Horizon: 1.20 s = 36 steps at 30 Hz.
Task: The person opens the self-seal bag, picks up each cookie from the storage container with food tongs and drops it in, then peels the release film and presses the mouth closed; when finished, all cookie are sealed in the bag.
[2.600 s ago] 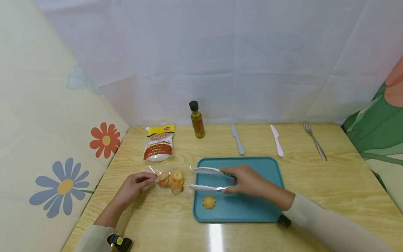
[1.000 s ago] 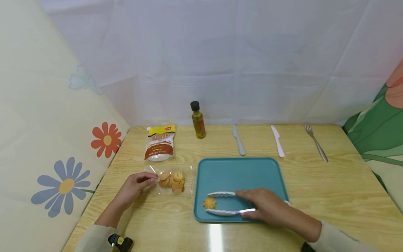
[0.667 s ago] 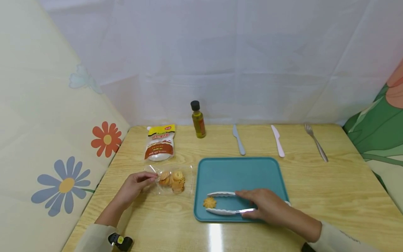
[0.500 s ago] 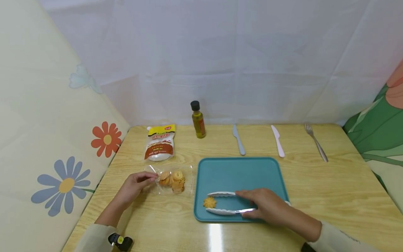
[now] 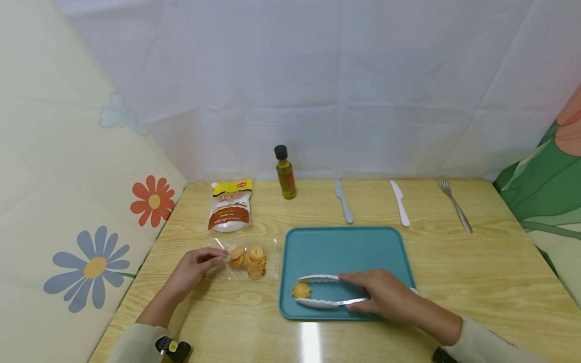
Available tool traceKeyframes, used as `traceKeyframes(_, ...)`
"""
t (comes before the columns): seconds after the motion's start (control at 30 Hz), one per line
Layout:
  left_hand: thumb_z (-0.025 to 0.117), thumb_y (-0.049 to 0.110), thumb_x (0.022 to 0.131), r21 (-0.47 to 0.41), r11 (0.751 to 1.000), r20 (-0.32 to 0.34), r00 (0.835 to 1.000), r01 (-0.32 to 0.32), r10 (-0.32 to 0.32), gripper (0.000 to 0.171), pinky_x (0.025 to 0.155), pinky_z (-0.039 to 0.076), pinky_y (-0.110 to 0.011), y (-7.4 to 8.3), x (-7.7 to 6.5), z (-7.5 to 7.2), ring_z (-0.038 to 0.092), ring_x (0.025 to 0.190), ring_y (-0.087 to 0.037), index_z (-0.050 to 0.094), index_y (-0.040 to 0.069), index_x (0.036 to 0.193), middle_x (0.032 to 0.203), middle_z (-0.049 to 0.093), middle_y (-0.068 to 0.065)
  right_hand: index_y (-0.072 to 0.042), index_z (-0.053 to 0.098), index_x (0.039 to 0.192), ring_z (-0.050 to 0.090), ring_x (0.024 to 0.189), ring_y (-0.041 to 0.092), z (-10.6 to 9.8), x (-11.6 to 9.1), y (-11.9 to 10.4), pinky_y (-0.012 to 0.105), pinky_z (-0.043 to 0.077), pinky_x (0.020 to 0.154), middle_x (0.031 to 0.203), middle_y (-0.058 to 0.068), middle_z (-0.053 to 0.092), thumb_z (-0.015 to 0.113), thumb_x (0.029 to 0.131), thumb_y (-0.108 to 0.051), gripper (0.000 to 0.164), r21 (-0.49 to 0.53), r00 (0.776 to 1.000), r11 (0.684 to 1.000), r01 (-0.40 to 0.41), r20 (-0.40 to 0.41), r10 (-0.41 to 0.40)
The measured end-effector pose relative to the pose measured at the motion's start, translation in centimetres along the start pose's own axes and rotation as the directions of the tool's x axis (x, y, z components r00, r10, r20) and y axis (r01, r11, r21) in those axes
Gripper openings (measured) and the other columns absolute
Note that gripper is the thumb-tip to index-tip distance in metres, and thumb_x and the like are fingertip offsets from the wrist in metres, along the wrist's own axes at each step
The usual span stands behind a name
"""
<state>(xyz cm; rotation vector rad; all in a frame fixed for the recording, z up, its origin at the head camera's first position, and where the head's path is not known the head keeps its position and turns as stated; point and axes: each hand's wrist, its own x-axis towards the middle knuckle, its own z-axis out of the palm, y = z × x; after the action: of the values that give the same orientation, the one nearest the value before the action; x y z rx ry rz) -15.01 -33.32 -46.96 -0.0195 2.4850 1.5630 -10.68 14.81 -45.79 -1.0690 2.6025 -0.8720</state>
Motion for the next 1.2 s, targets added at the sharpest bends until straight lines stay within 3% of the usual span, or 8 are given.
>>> traceKeyframes(0.5, 0.06, 0.011, 0.105, -0.008, 1.0, -0.001, 1.0, -0.014, 0.014, 0.025, 0.089, 0.051, -0.017, -0.1, -0.1, -0.1, 0.06, 0.107, 0.002, 0.072, -0.006, 0.118, 0.127, 0.068, -0.016, -0.012, 0.063, 0.143, 0.042, 0.062, 0.0, -1.3, 2.6, 0.0, 0.022, 0.039, 0.056, 0.074, -0.013, 0.054, 0.079, 0.092, -0.036, 0.059, 0.011, 1.0, 1.0, 0.003, -0.012, -0.002)
traceKeyframes(0.97, 0.06, 0.011, 0.105, -0.011, 1.0, 0.0, 1.0, -0.008, 0.008, 0.025, 0.089, 0.052, -0.018, -0.2, -0.1, -0.1, 0.061, 0.107, 0.001, 0.072, -0.006, 0.118, 0.128, 0.068, -0.017, -0.014, 0.06, 0.146, 0.046, 0.065, 0.004, -2.0, 7.9, -1.2, 0.023, 0.039, 0.056, 0.076, -0.009, 0.058, 0.078, 0.093, -0.035, 0.06, -0.026, 1.0, 1.0, 0.003, -0.014, -0.004)
traceKeyframes(1.2, 0.06, 0.012, 0.106, -0.005, 1.0, 0.001, 1.0, 0.001, -0.001, 0.025, 0.089, 0.052, -0.018, -0.1, 0.0, -0.1, 0.06, 0.107, 0.001, 0.072, -0.005, 0.12, 0.127, 0.068, -0.015, -0.014, 0.059, 0.147, 0.052, 0.064, 0.004, -1.6, 11.1, -1.7, 0.023, 0.042, 0.056, 0.083, -0.006, 0.068, 0.078, 0.094, -0.034, 0.06, -0.015, 1.0, 1.0, -0.008, -0.004, 0.008)
